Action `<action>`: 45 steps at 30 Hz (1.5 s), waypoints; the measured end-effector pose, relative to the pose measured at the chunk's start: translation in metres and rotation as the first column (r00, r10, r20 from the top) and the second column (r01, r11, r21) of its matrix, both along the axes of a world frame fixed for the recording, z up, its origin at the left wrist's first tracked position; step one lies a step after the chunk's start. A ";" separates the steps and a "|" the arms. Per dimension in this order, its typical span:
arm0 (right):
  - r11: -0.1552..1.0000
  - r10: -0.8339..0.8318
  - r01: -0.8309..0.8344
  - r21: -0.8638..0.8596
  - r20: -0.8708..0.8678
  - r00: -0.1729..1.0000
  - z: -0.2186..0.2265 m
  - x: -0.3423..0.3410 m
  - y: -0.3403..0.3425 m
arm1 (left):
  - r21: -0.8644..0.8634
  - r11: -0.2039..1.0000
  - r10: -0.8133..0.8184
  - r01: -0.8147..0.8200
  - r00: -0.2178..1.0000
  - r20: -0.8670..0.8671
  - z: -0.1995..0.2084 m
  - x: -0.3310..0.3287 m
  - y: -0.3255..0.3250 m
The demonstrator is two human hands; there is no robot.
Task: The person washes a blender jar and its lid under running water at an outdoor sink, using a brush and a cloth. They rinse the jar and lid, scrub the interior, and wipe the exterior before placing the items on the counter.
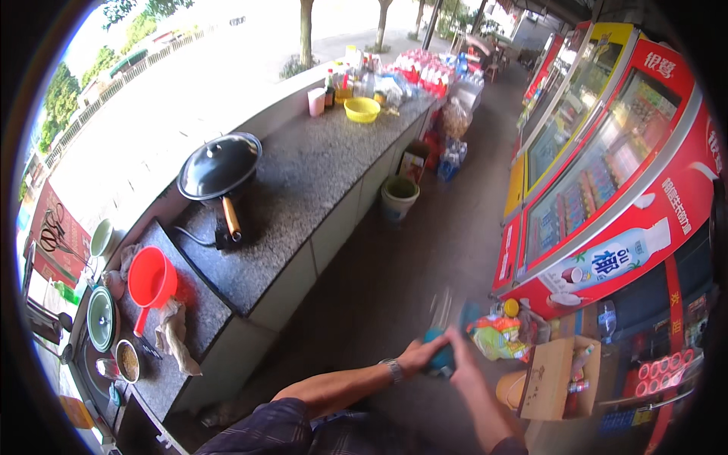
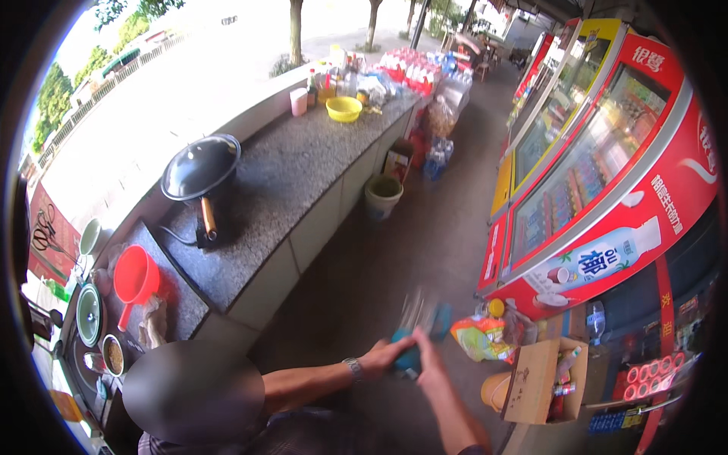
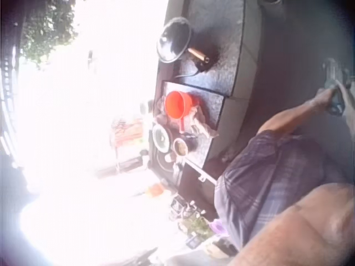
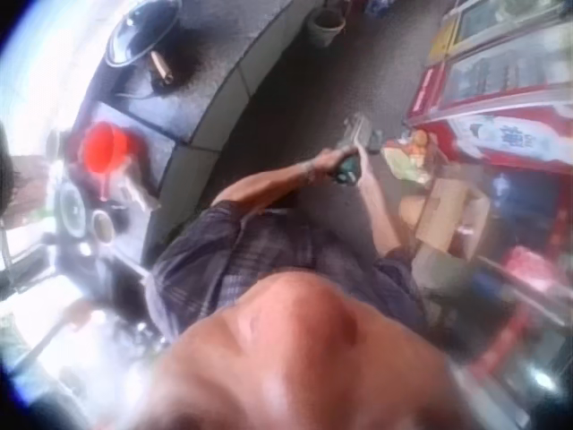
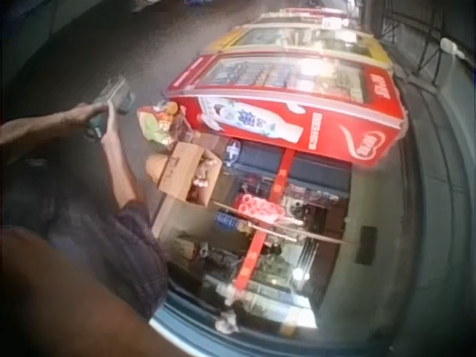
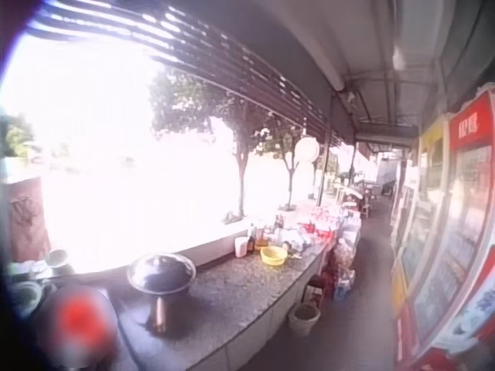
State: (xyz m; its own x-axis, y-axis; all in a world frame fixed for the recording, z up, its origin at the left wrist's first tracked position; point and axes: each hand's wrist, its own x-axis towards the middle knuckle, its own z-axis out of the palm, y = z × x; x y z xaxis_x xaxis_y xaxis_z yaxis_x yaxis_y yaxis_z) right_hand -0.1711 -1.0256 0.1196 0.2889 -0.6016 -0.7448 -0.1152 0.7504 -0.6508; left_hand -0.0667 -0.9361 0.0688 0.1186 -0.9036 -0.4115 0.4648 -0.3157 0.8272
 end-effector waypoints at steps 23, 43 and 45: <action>0.086 0.282 0.261 -0.962 0.275 0.919 0.322 0.007 -0.022 | -0.851 0.505 0.398 0.144 0.836 0.377 0.342 0.038 -0.052; 0.751 -0.112 0.147 -0.643 0.095 0.989 0.091 -0.051 -0.023 | -0.283 0.952 -0.054 0.117 0.974 0.220 0.153 -0.015 -0.047; 0.585 0.012 0.111 -0.803 0.145 0.989 0.161 -0.039 -0.038 | -0.561 0.822 0.104 0.100 0.941 0.321 0.206 0.000 -0.057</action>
State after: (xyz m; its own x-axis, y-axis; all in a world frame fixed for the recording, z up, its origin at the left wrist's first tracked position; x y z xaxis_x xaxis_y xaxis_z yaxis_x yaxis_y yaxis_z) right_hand -0.2101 -1.0633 0.2810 0.2895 -0.9524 0.0951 0.0305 -0.0901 -0.9955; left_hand -0.0670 -0.9927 0.2749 0.1539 -0.9608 0.2306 0.1393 0.2521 0.9576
